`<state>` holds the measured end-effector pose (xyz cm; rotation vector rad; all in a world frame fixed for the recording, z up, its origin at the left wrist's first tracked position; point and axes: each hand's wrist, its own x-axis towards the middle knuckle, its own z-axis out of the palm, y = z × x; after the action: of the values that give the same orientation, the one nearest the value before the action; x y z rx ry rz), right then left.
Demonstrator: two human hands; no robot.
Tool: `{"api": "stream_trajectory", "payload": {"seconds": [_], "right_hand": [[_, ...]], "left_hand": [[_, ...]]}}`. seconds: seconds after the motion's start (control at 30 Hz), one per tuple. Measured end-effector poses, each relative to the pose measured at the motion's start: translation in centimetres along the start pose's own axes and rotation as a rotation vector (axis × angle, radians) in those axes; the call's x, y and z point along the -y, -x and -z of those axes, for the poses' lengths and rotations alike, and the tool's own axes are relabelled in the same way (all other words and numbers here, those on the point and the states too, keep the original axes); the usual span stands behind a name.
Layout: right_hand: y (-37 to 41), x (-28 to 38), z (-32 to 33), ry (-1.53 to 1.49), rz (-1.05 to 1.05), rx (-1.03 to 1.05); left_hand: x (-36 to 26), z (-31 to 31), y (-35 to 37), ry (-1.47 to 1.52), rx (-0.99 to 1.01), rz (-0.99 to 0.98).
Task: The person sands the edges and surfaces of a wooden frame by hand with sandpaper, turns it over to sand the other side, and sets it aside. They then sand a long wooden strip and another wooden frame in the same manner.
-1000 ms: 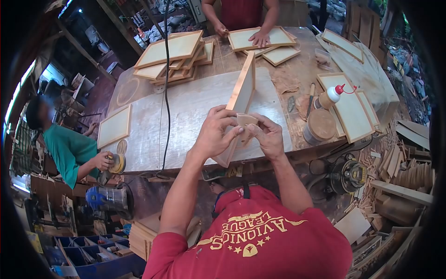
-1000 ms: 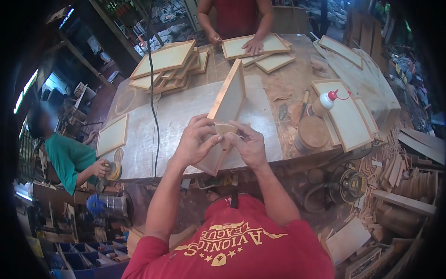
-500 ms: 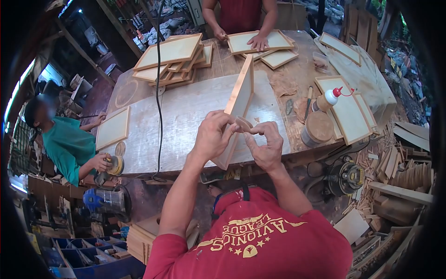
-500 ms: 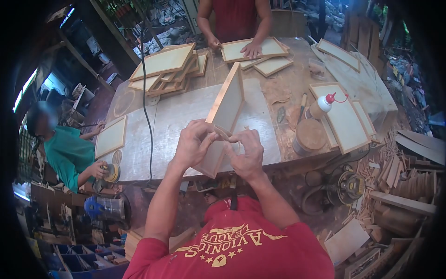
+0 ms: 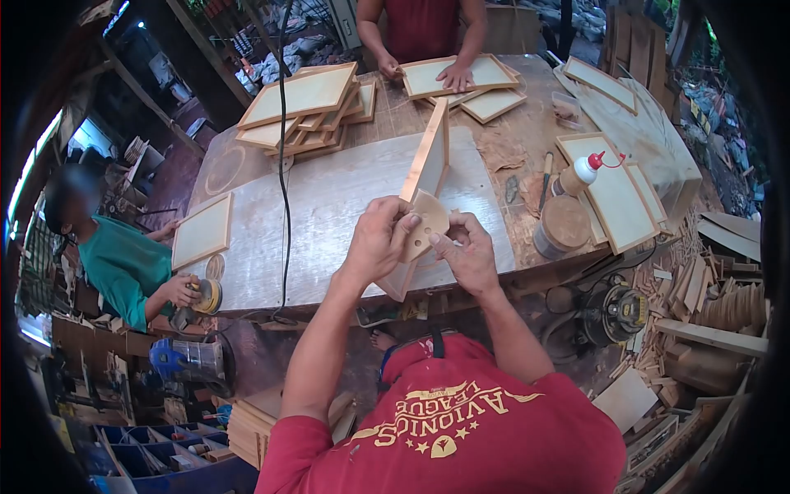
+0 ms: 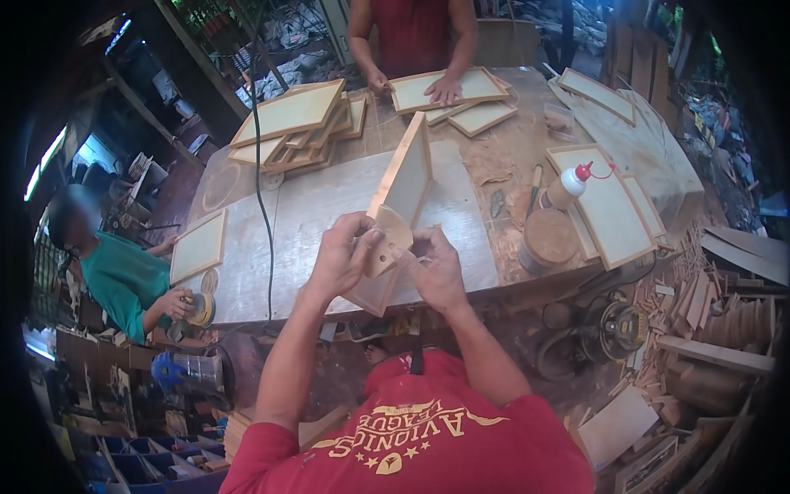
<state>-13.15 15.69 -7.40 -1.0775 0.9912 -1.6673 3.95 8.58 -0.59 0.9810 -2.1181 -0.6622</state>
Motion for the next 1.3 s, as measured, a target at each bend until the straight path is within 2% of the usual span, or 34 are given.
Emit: {"api": "stream_trajectory", "payload": {"seconds": [0.07,0.17,0.27,0.33,0.43,0.57,0.77,0.83,0.93,1.0,1.07,1.13,1.23,1.27,1.3], "right_hand": [[-0.1,-0.9,0.0,-0.050,-0.078,0.066],[-0.3,-1.9,0.2,-0.044,-0.151,0.049],[-0.5,-1.7,0.6,0.011,-0.059,0.056],[-0.9,-0.7,1.5,-0.085,-0.097,0.162],[-1.2,0.1,1.7,-0.188,-0.076,0.229],[-1.7,-0.2,2.0,-0.273,-0.081,0.272],[-2.6,0.2,1.6,-0.263,0.034,0.358],[-2.9,0.2,1.2,-0.258,0.021,0.330],[-3.0,0.1,1.2,-0.272,-0.004,0.277],[-3.5,0.0,1.0,-0.300,-0.009,0.241],[-3.6,-0.3,0.8,-0.339,-0.012,0.192],[-3.9,0.2,0.5,-0.229,-0.090,0.121],[-2.6,1.4,0.3,0.004,-0.130,0.044],[-1.8,1.3,0.1,0.087,-0.133,0.020],[-0.7,0.3,0.0,0.133,-0.007,0.039]], "left_hand": [[0.0,-0.1,0.2,-0.005,-0.002,-0.007],[0.1,0.2,0.1,-0.009,0.015,-0.011],[0.6,0.2,0.2,0.043,0.035,0.023],[0.8,0.1,0.3,0.128,0.057,0.098],[1.1,-0.1,0.4,0.041,0.047,-0.028],[0.4,0.3,-0.1,0.091,0.058,0.049],[-0.5,0.4,0.2,0.068,0.008,0.078],[-0.4,0.5,0.3,0.031,0.049,0.061],[0.4,0.3,0.2,-0.021,-0.025,-0.145],[0.2,0.3,0.1,-0.035,-0.017,-0.153],[-0.1,0.4,0.2,-0.069,0.014,-0.154],[-0.2,0.4,0.2,-0.120,0.072,-0.155],[0.0,-0.8,0.2,0.175,-0.031,-0.050],[0.4,-0.9,0.3,0.164,-0.043,0.002],[0.9,-0.9,0.4,0.153,-0.052,0.056]]}}
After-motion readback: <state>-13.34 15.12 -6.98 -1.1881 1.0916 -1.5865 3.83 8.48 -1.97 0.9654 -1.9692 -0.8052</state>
